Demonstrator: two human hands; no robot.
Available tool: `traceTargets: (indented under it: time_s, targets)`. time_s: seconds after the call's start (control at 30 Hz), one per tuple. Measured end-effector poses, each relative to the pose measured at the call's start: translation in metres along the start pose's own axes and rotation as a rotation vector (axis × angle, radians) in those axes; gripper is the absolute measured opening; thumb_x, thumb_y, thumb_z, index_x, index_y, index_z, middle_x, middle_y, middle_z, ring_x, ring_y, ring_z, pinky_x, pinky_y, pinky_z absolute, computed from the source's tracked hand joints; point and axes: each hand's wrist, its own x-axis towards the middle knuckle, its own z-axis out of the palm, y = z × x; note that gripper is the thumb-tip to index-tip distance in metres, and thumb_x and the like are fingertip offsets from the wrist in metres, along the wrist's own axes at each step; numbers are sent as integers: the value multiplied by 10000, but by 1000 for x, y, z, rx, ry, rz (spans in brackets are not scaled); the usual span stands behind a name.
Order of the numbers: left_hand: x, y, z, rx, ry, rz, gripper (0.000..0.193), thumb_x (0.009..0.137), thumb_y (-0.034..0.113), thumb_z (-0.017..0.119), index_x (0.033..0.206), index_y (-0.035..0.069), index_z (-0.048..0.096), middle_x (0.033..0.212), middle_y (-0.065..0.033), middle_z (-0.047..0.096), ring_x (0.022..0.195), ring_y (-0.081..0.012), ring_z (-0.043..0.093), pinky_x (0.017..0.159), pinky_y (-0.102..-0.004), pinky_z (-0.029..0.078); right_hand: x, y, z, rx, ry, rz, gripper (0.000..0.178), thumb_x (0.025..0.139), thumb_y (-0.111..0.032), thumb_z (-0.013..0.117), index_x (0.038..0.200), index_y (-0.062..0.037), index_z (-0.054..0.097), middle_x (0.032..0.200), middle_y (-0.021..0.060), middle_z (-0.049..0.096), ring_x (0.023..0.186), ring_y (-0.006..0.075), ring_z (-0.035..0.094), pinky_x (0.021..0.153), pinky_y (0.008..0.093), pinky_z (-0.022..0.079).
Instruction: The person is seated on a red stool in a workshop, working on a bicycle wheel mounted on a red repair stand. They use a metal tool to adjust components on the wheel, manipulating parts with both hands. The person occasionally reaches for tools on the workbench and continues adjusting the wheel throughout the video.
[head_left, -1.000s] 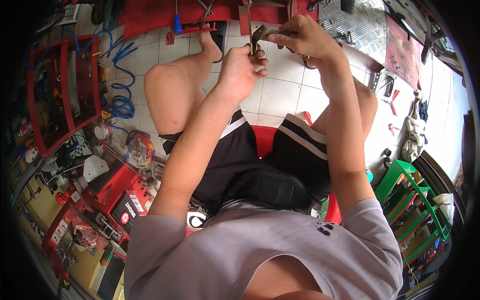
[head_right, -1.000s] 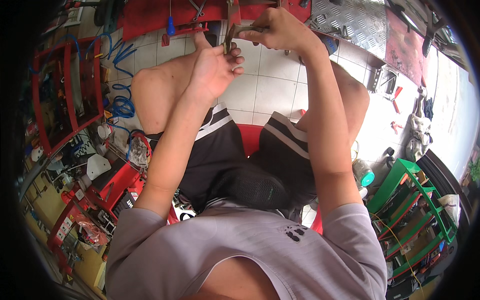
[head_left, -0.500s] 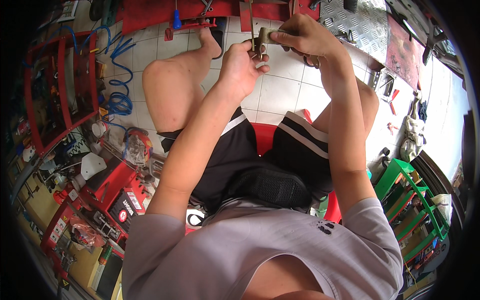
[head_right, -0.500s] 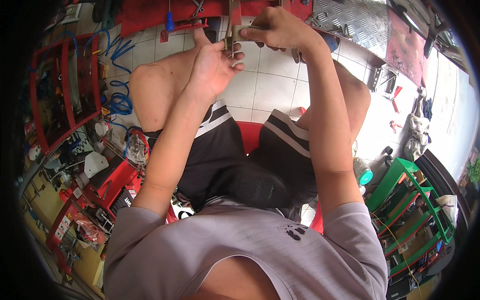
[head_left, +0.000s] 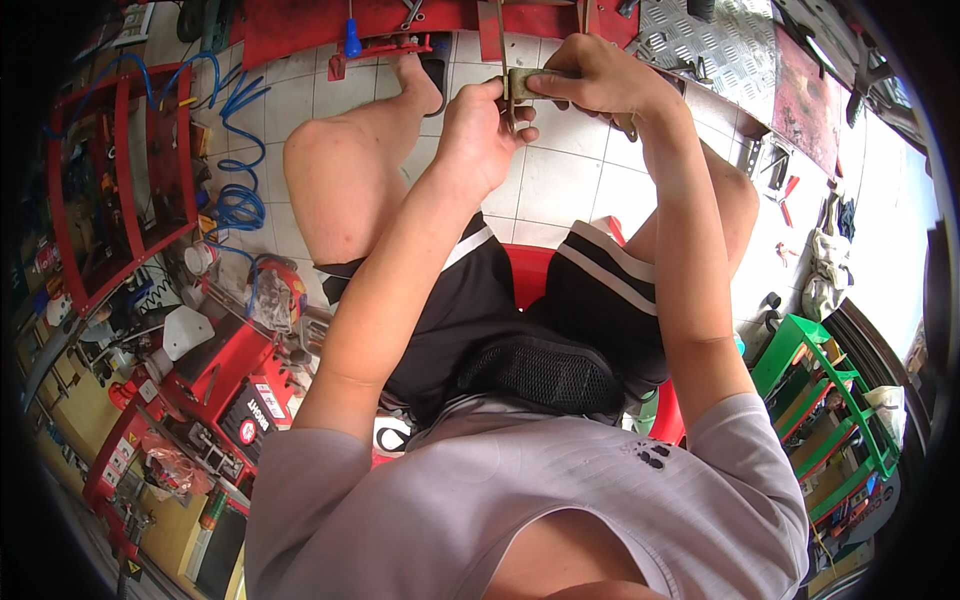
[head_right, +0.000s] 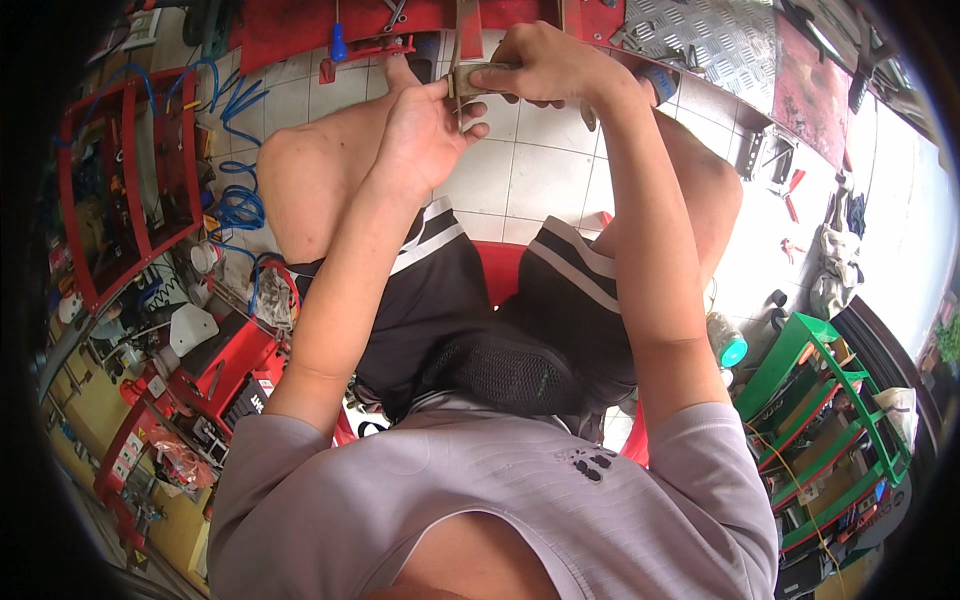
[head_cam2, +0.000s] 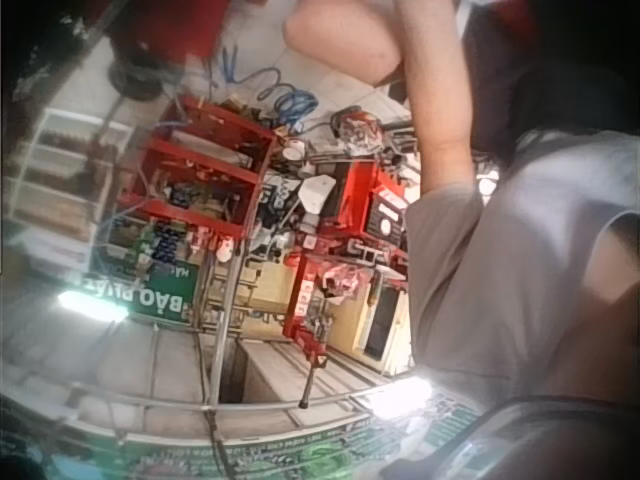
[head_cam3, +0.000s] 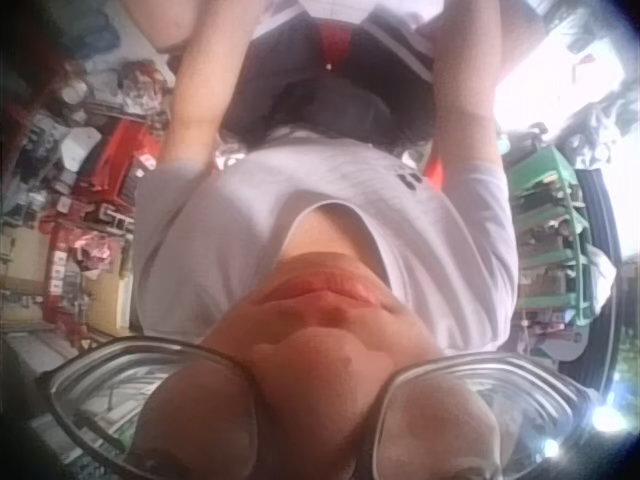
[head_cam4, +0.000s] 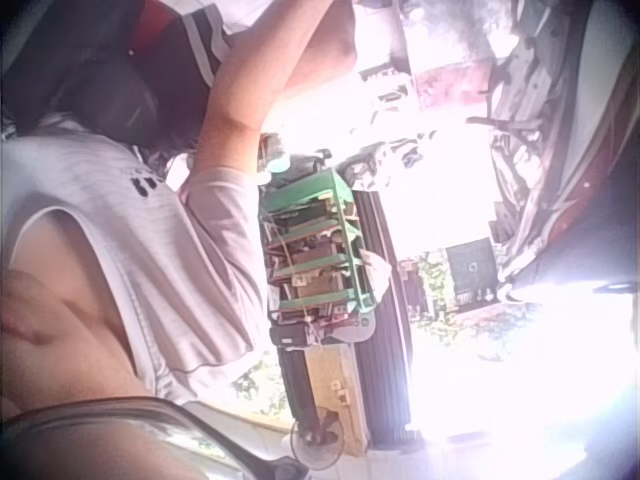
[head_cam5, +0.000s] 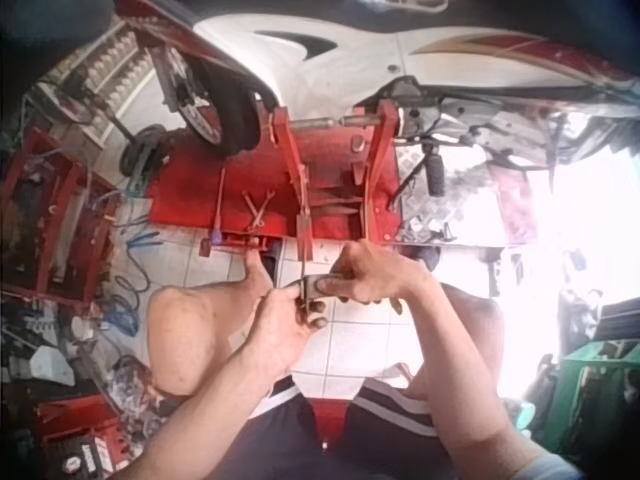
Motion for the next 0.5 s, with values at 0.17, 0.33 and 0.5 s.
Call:
traceTargets:
  time_s: [0.17, 0.33, 0.5]
  targets:
    - [-2, -1, 4, 50, 24, 8, 209, 927, 157, 387, 902, 61, 570, 789, -31, 556, 681, -143, 502, 601, -335, 424, -1, -1, 1, -7, 28, -8, 464, 838, -419, 619, 628, -5, 629, 447, 50, 514, 384, 135, 493, 389, 276, 383]
    - [-1, -2, 1, 93, 34, 51, 208, 924, 169, 396, 896, 74, 579, 803, -18, 561, 728, -133, 505, 633, -329, 420, -6, -19, -1, -35, 17, 12, 419, 831, -373, 625, 648, 4, 649, 459, 72, 536, 394, 149, 535, 399, 279, 422]
    - [-9, 0, 9, 126, 63, 109, 196, 908, 166, 411, 888, 79, 586, 803, -7, 566, 753, -123, 511, 655, -314, 413, -5, -20, 7, -95, 75, -23, 357, 846, -301, 620, 683, 14, 657, 497, 81, 554, 404, 154, 556, 394, 280, 432]
